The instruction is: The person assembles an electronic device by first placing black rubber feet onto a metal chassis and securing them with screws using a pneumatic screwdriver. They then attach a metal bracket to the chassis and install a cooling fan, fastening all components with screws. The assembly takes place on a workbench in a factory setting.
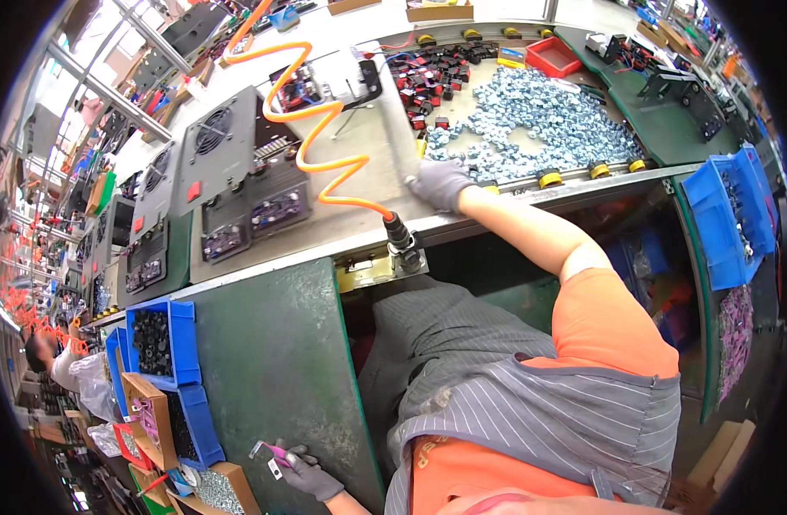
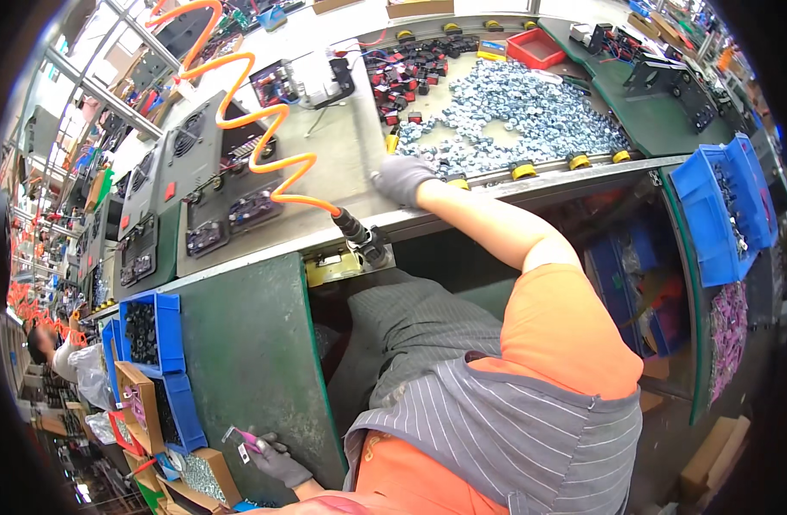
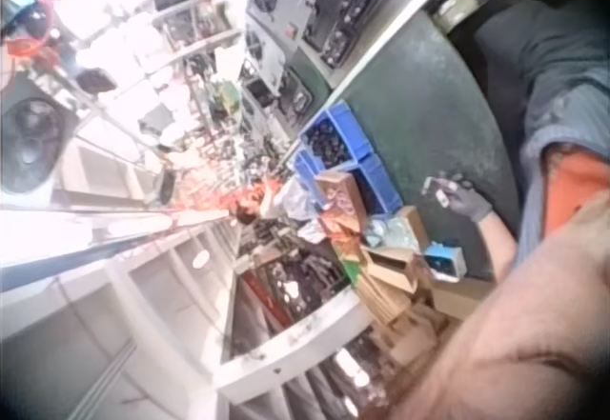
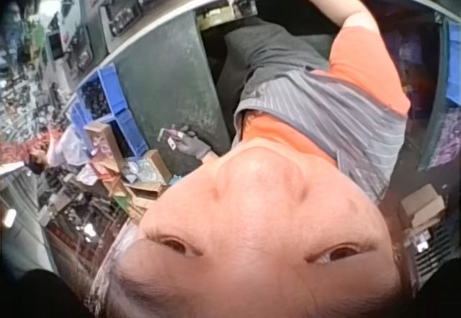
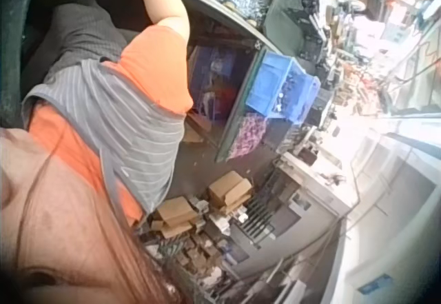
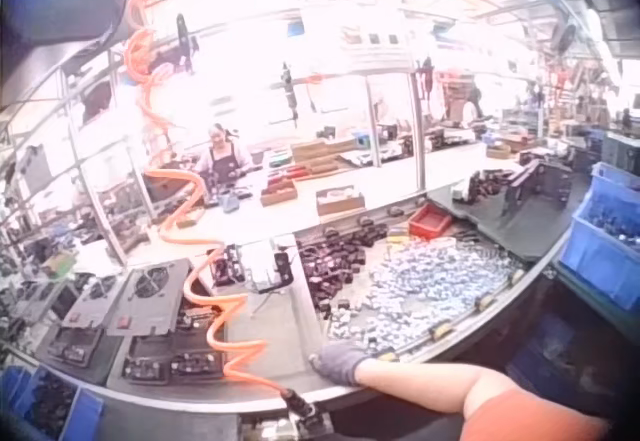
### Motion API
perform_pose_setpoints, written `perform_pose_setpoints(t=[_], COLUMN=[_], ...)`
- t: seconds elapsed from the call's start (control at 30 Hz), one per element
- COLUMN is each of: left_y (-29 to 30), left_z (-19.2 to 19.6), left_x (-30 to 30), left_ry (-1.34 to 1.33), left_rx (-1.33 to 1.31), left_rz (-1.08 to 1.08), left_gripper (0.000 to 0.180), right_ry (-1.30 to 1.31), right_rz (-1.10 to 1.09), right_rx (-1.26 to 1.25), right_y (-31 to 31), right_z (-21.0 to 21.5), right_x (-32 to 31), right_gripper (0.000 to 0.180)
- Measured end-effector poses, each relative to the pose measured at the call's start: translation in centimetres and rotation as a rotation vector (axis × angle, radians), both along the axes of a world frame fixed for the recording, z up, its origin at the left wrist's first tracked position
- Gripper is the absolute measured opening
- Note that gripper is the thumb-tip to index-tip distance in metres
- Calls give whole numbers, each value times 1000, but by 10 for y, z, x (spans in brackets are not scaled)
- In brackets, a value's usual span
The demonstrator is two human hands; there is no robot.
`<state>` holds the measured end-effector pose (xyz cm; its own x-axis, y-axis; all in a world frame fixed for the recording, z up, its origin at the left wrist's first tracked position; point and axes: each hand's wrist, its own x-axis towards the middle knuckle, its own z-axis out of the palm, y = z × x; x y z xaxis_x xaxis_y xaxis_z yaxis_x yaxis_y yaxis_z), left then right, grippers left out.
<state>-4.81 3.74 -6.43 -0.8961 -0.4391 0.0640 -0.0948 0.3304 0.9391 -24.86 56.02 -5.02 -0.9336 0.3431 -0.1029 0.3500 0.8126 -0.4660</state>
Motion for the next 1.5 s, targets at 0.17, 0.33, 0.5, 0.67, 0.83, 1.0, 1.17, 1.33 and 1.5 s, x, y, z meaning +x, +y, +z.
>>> perform_pose_setpoints(t=[0.17, 0.33, 0.5, 0.67, 0.83, 1.0, 1.17, 1.33, 1.5], left_y=[8, 5, 5, 7, 4, 32, 72, 116, 123], left_z=[4, 3, 2, 3, 0, 20, 25, 11, 1], left_x=[0, -3, 1, 3, -8, -45, -92, -138, -148], left_ry=[5, 6, -4, 4, -37, -50, -40, 0, 30], left_rx=[33, 16, -12, -61, -84, -28, 57, 80, 107], left_rz=[-1, -1, 20, 8, 17, -79, -227, -398, -405], left_gripper=[39, 54, 56, 54, 55, 52, 49, 40, 36], right_ry=[-75, -52, 26, 189, 57, -191, -264, -91, 307], right_rz=[143, 503, 691, 537, -52, 68, 72, 8, -133], right_rx=[-35, 98, -58, 130, 296, 412, 379, 166, -481], right_y=[-48, -82, -96, -9, 139, 185, 180, 189, 226], right_z=[12, -21, 9, -19, -31, -57, -47, -40, -47], right_x=[-32, -96, -96, -110, -72, -43, -34, -29, 6], right_gripper=[42, 32, 24, 26, 55, 54, 44, 36, 31])
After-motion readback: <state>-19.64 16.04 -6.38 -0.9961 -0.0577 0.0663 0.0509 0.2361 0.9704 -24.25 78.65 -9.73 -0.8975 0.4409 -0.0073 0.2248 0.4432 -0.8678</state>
